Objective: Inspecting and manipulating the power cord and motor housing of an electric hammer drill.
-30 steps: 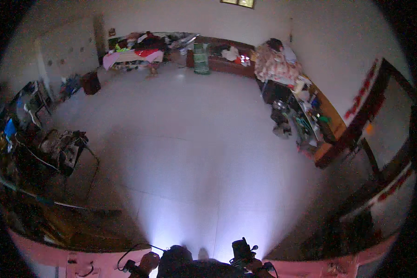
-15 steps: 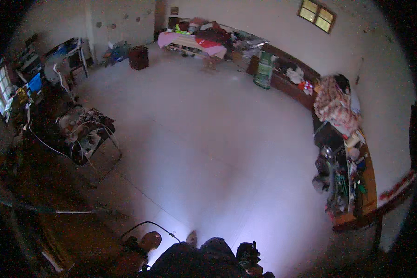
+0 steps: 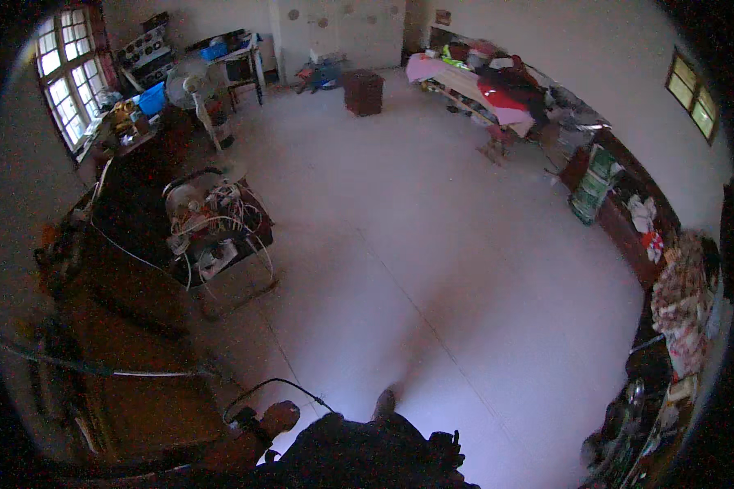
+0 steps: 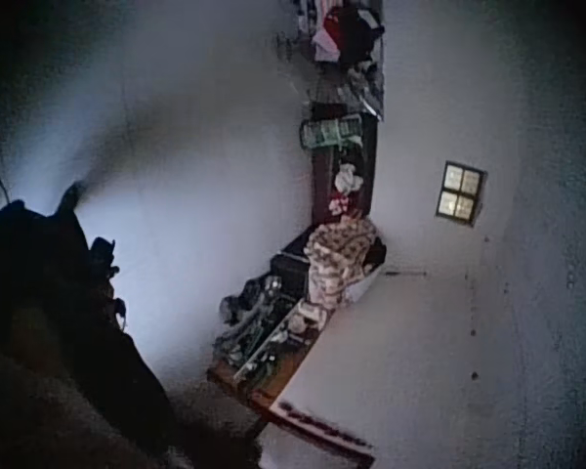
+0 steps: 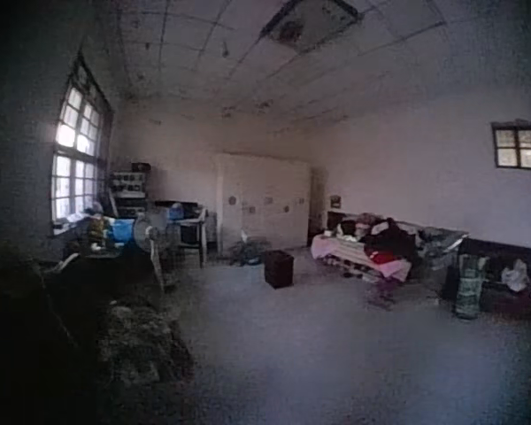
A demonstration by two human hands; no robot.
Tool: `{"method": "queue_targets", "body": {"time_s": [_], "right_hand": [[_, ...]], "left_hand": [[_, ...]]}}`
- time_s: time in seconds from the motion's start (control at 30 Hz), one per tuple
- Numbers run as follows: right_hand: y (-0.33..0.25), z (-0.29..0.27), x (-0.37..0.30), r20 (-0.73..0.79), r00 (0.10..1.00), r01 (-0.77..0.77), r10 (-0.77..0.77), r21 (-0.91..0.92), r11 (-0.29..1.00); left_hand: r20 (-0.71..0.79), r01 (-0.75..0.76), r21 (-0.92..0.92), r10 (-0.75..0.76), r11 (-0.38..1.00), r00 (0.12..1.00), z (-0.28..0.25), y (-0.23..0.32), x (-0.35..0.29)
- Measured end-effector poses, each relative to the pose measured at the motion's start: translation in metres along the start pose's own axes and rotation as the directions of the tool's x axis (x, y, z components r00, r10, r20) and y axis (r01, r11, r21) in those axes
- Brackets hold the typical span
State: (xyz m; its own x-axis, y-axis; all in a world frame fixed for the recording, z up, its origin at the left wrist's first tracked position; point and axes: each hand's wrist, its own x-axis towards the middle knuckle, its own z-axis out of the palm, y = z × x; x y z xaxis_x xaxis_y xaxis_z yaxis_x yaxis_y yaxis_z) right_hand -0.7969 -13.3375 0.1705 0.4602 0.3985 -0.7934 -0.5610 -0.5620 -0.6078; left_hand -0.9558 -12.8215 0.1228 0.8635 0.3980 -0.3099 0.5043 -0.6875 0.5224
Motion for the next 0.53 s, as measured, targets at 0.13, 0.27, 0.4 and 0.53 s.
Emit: {"method": "queue_targets", "body": {"time_s": [0.13,0.27,0.4,0.53], "right_hand": [[-0.036,-0.051,0.043,0.073,0.997,-0.006,-0.003,0.127,0.992],[-0.077,-0.103,0.098,0.202,0.979,-0.122,0.012,0.544,0.830],[-0.190,-0.140,0.135,0.104,0.993,0.061,-0.047,-0.134,0.989],[-0.291,-0.164,0.169,0.200,0.978,0.151,-0.053,-0.514,0.844]], "left_hand": [[0.233,-0.179,0.228,0.124,0.957,0.964,-0.008,-0.022,0.047],[0.179,-0.225,0.081,0.207,0.971,0.962,-0.021,0.004,0.104],[0.122,-0.423,0.099,0.411,0.901,0.903,-0.033,-0.002,0.168],[0.178,-0.091,0.046,0.082,0.995,0.981,-0.048,0.014,0.243]]}}
